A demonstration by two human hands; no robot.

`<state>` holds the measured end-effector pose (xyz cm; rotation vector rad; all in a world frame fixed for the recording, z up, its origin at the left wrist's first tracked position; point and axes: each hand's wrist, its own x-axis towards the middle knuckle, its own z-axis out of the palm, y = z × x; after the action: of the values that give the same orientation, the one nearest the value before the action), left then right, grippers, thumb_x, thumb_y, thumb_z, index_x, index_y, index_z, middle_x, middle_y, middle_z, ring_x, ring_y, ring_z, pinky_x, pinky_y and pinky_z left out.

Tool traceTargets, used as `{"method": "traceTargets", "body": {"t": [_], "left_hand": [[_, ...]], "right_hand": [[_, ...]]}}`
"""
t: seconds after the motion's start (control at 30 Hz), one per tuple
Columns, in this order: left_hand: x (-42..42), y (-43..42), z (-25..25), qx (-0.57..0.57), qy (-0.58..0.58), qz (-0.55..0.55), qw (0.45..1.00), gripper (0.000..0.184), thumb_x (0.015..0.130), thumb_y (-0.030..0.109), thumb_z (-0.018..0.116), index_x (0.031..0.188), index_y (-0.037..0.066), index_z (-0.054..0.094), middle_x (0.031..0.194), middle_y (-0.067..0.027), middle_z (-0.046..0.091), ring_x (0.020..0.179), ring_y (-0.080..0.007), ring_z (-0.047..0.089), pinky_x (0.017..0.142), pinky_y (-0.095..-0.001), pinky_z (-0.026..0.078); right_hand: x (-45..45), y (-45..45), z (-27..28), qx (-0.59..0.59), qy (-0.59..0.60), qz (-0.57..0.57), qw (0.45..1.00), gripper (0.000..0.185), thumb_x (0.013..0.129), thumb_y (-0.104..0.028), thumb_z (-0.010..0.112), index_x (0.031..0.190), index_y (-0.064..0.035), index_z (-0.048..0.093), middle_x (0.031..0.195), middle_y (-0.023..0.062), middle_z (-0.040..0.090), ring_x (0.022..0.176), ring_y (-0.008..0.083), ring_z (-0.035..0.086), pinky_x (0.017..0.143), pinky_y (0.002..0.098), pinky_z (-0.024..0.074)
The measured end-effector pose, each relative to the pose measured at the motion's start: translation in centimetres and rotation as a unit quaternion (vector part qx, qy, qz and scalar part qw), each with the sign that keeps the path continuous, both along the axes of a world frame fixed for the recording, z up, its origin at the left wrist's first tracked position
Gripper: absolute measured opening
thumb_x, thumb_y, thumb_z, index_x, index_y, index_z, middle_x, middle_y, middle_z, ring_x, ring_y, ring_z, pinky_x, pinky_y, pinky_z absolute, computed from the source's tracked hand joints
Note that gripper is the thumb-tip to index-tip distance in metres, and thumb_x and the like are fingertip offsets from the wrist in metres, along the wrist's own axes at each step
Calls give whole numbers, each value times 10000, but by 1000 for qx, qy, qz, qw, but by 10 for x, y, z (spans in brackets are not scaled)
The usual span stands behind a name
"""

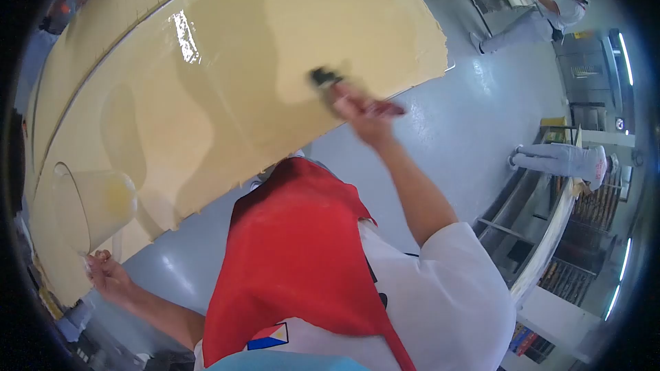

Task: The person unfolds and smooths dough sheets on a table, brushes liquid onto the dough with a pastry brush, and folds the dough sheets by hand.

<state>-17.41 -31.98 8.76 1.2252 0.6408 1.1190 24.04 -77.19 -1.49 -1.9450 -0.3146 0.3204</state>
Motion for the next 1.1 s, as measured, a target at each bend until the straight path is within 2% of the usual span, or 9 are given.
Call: {"method": "traceTargets", "body": {"t": [0.03, 0.33, 0.43, 0.5, 0.57, 0.67, 0.77, 0.83, 1.1], "left_hand": [[6, -1, 4, -9, -2, 20, 1000, 148, 891, 121, 667, 991, 18, 634, 840, -18, 604, 775, -120, 501, 716, -278, 393], [18, -9, 16, 1, -1, 48, 999, 169, 882, 126, 678, 998, 13, 629, 860, -23, 611, 775, -113, 503, 729, -281, 396], [32, -17, 23, -10, 17, 51, 999, 157, 891, 147, 670, 970, 17, 631, 843, -27, 611, 767, -112, 515, 745, -299, 406], [32, -26, 24, -18, 25, 52, 998, 156, 895, 157, 667, 957, 19, 631, 833, -32, 613, 762, -113, 522, 756, -307, 410], [32, -28, 26, -4, 39, 60, 997, 164, 897, 164, 663, 948, 13, 629, 799, -40, 612, 749, -127, 537, 776, -312, 411], [56, -47, 39, -12, 24, 67, 997, 163, 892, 164, 668, 922, 7, 634, 791, -46, 609, 755, -137, 540, 783, -301, 405], [38, -43, 34, -21, 32, 45, 998, 154, 890, 156, 666, 932, 11, 633, 814, -52, 611, 776, -142, 545, 788, -308, 404], [37, -49, 35, -15, 33, 61, 997, 166, 889, 164, 670, 938, 9, 639, 813, -46, 601, 771, -140, 526, 787, -306, 395], [48, -73, 68, -40, 71, 60, 995, 129, 895, 166, 652, 907, 38, 654, 874, -63, 644, 856, -172, 569, 903, -349, 424]], "right_hand": [[-15, 14, 24, -210, 10, 92, 973, 401, 895, -276, 656, 1260, -116, 611, 1192, 98, 644, 1117, 134, 582, 960, 262, 432], [163, -144, 10, -159, -258, -197, 933, 374, 903, -246, 651, 1244, -94, 617, 1078, 73, 700, 940, 131, 653, 837, 282, 503], [155, -96, -13, 38, -157, -193, 968, 362, 912, -236, 640, 1227, -59, 619, 1111, 99, 687, 961, 130, 648, 871, 283, 495], [110, -47, -18, -180, -203, -103, 957, 354, 915, -243, 637, 1224, -71, 623, 1157, 68, 672, 996, 123, 638, 879, 289, 493], [88, -20, -7, -48, -114, 92, 988, 363, 909, -274, 638, 1246, -139, 620, 1194, 15, 660, 1032, 122, 627, 900, 281, 478], [166, -36, -33, -205, -199, 95, 954, 360, 896, -284, 647, 1243, -191, 629, 1154, -9, 679, 1042, 126, 624, 911, 283, 466], [275, -33, -17, -99, -208, -2, 973, 333, 914, -374, 582, 1168, -176, 665, 1076, 50, 705, 1075, 190, 611, 978, 331, 406], [326, -11, 24, -375, -443, -41, 813, 369, 897, -425, 583, 1131, -155, 675, 1018, 85, 707, 974, 244, 641, 909, 358, 452], [448, 101, 22, -131, -327, -182, 918, 425, 824, -474, 608, 1075, -144, 700, 959, 136, 696, 923, 291, 663, 850, 381, 491]]}}
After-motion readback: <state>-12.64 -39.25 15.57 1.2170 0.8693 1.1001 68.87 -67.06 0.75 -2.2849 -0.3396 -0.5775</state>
